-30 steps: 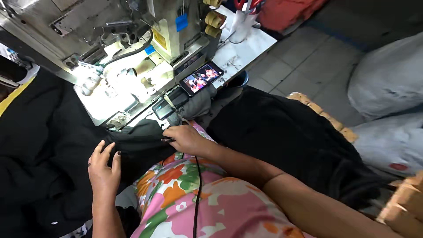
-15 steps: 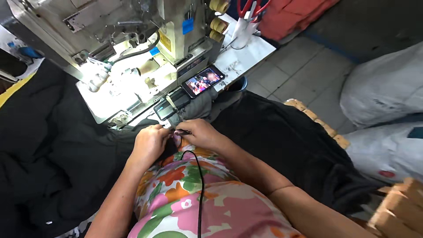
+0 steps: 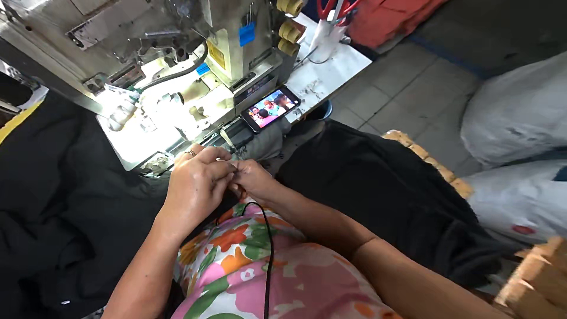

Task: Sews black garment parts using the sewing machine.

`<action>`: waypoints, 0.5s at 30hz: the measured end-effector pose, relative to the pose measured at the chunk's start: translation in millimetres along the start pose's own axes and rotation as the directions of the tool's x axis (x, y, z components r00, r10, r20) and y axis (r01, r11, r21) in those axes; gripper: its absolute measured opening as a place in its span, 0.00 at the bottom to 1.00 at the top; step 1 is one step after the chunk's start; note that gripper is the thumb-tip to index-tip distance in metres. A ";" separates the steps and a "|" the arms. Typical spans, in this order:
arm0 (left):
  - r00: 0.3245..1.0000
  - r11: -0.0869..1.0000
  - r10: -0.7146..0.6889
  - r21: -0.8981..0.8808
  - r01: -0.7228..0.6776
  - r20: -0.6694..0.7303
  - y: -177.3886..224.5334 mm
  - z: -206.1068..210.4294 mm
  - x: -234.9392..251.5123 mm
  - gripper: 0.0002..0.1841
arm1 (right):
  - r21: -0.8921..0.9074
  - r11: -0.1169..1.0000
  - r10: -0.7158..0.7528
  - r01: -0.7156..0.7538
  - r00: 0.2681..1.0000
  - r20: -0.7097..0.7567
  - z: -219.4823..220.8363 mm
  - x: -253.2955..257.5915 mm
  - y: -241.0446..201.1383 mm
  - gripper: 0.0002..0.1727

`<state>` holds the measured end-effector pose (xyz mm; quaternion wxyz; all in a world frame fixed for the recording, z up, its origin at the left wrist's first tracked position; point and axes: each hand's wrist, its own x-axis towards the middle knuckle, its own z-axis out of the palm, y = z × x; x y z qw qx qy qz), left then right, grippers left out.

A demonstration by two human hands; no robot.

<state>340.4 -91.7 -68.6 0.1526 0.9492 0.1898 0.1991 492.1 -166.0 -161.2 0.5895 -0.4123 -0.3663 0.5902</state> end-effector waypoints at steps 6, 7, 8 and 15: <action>0.931 0.937 0.238 -0.319 -0.145 0.278 25.4 17.3 -21.4 0.15 | -0.390 0.914 -0.154 0.109 0.985 -0.084 -27.6 19.5 -8.1 0.20; 0.903 0.933 0.267 -0.325 -0.155 0.337 27.3 20.3 -26.9 0.17 | -0.432 0.891 -0.191 0.142 0.979 -0.072 -19.3 23.7 -10.9 0.15; 0.893 0.935 0.270 -0.320 -0.153 0.361 27.6 22.1 -32.8 0.18 | -0.496 0.845 -0.247 0.200 0.969 -0.030 -8.1 29.4 -11.0 0.10; 0.981 0.984 -0.034 -0.165 0.066 0.188 -2.2 8.5 -93.8 0.18 | -0.889 0.318 -0.069 0.329 0.943 0.324 58.4 64.2 18.7 0.08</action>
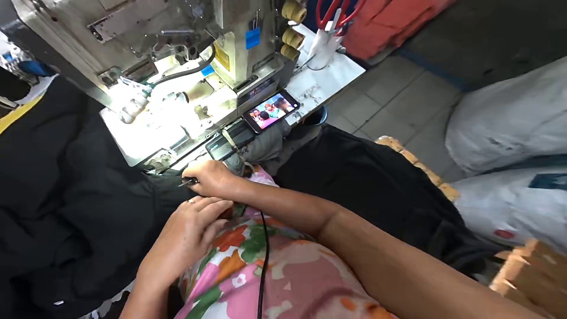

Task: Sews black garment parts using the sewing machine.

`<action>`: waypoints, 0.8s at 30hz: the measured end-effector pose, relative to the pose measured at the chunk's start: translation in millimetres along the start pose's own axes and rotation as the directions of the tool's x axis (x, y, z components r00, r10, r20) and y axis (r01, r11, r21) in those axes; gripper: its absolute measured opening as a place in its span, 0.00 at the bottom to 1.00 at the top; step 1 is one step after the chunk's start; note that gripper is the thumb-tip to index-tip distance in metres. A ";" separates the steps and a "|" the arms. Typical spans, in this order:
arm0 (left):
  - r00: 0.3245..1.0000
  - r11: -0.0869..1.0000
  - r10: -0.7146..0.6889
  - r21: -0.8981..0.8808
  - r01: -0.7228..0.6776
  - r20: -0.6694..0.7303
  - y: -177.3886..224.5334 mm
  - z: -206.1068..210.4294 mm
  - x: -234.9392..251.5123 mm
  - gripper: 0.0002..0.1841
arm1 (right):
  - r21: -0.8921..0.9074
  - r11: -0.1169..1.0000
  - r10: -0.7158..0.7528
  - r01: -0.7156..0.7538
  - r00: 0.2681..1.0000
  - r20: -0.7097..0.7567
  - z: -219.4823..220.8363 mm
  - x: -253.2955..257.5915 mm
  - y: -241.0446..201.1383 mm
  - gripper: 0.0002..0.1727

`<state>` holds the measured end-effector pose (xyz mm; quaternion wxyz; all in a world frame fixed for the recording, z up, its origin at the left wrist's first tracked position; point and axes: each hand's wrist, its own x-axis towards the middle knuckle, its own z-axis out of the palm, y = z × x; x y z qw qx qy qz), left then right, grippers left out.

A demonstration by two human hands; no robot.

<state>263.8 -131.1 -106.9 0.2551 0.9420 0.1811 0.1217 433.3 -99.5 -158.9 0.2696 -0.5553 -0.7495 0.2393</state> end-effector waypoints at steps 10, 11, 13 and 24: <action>0.969 0.962 -0.233 -0.164 0.218 -0.081 -29.4 8.5 -70.5 0.19 | -0.118 0.968 0.232 -0.221 0.969 0.089 12.1 16.5 -35.5 0.11; 0.967 0.960 -0.238 -0.176 0.220 -0.090 -30.9 9.0 -72.0 0.19 | -0.124 0.959 0.267 -0.255 0.960 0.090 12.6 17.5 -37.4 0.15; 0.965 0.958 -0.242 -0.185 0.221 -0.099 -33.7 10.9 -74.2 0.19 | -0.138 0.944 0.316 -0.300 0.941 0.120 14.1 21.6 -38.4 0.16; 0.954 0.948 -0.263 -0.221 0.228 -0.144 -35.1 5.3 -84.0 0.18 | 0.196 0.959 -0.182 0.205 0.975 -0.125 -16.9 26.9 -46.4 0.07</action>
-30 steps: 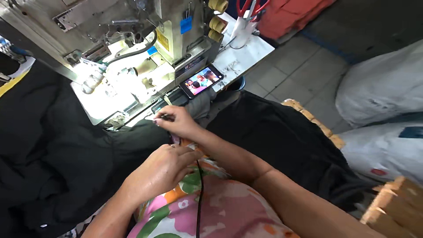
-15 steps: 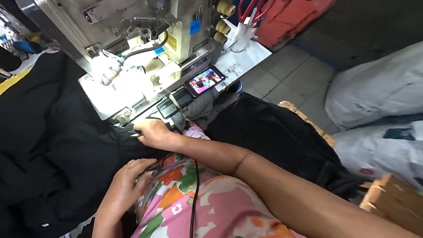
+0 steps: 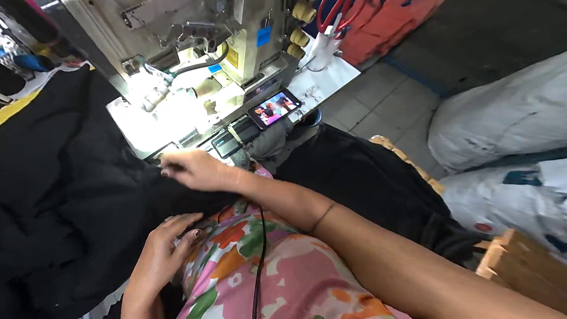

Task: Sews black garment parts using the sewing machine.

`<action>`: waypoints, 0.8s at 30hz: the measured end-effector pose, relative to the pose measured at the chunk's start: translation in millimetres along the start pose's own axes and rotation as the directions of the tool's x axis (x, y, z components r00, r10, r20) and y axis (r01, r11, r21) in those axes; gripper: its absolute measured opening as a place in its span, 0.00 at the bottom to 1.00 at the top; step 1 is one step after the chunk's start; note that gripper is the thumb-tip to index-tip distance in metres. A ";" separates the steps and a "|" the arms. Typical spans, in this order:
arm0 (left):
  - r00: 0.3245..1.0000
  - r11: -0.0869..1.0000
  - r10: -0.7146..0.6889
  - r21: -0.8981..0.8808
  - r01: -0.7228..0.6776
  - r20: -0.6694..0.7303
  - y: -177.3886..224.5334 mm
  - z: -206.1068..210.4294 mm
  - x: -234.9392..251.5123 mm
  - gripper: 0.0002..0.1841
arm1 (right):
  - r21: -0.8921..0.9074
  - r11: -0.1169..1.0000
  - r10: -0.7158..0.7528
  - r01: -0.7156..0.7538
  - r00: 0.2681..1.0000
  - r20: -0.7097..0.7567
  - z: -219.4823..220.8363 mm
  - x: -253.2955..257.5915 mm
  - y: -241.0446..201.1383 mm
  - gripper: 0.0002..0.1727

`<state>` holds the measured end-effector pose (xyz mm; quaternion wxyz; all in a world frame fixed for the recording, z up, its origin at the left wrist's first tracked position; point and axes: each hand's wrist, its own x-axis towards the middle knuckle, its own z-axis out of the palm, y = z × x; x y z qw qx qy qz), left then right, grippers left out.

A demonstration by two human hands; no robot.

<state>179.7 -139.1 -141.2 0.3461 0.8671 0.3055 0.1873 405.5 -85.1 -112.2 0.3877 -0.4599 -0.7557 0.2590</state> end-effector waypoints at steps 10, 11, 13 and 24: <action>0.994 0.993 -0.110 0.031 0.110 0.009 -6.7 4.2 -10.8 0.18 | -0.495 0.840 0.329 -0.223 0.934 0.138 3.0 -4.4 28.1 0.17; 0.994 0.993 -0.110 0.041 0.110 -0.006 -5.4 1.8 -9.8 0.18 | -0.507 0.829 0.343 -0.237 0.931 0.125 4.2 -4.6 25.7 0.16; 0.993 0.992 -0.110 0.063 0.113 -0.035 -2.4 -3.9 -7.1 0.19 | -0.525 0.818 0.325 -0.236 0.942 0.082 6.0 -6.7 18.6 0.15; 0.990 0.985 -0.142 0.092 0.143 -0.022 -1.5 6.8 -1.2 0.18 | -0.381 0.917 0.198 -0.120 0.965 0.171 5.8 -38.6 3.1 0.14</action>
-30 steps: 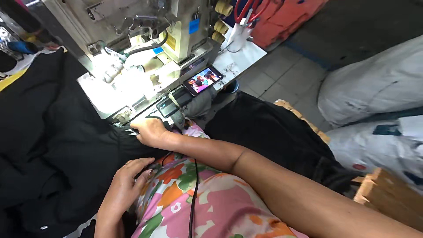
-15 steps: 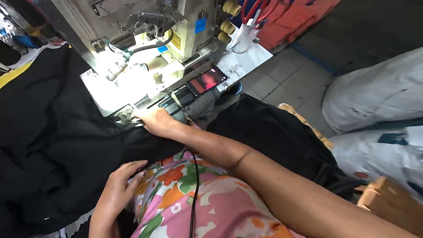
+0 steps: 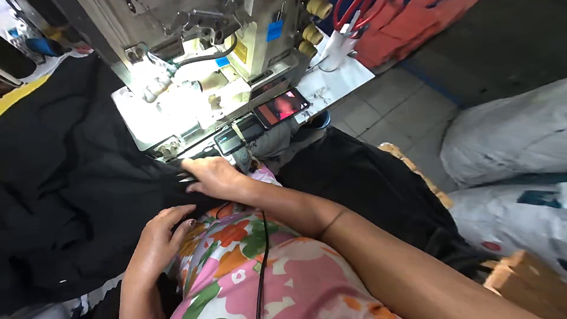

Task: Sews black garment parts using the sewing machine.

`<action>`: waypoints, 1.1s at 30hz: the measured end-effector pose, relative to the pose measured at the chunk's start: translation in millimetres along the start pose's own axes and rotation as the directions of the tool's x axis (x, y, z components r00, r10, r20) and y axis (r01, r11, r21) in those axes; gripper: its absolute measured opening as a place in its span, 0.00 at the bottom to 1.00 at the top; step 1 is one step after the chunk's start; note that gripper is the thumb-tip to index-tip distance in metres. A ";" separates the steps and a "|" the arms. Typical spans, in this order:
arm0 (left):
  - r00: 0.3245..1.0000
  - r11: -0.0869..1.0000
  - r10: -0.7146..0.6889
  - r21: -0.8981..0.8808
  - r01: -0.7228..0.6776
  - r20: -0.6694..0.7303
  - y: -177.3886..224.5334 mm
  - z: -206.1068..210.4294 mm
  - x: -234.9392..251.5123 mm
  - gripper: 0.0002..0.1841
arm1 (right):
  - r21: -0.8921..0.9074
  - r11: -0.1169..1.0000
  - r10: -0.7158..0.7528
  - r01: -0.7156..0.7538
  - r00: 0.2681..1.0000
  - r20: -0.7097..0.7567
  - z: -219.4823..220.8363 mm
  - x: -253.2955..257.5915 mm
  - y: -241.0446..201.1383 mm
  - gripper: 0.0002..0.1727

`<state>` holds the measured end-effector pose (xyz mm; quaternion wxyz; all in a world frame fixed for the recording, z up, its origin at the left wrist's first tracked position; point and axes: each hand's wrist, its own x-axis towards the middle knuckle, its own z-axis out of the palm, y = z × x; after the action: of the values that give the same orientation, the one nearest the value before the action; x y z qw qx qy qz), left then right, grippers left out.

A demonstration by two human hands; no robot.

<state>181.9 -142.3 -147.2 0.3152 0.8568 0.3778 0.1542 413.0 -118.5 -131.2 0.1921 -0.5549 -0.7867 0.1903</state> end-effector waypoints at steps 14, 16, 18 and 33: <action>0.993 0.990 0.027 -0.138 -0.012 0.111 31.2 14.4 -4.8 0.14 | 0.417 0.891 0.150 -0.182 0.983 0.107 -4.5 -86.5 18.3 0.14; 0.997 0.985 -0.023 -0.170 0.036 0.076 41.7 21.0 -3.3 0.15 | 0.401 0.901 0.166 -0.163 0.986 0.027 -7.0 -83.2 6.4 0.14; 0.996 0.978 -0.089 -0.188 0.087 -0.005 50.7 30.1 -1.4 0.19 | 0.367 0.923 0.150 -0.115 0.986 -0.067 -8.7 -78.0 -3.0 0.15; 0.802 0.819 -0.332 -0.574 -0.017 -0.497 59.6 30.4 -14.8 0.11 | 0.731 0.682 0.110 0.030 0.983 -0.144 -6.1 -85.4 -7.1 0.24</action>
<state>220.1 -197.0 -131.3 0.4311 0.6047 0.4672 0.4797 437.0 -201.0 -130.2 0.4615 -0.4642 -0.6132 0.4423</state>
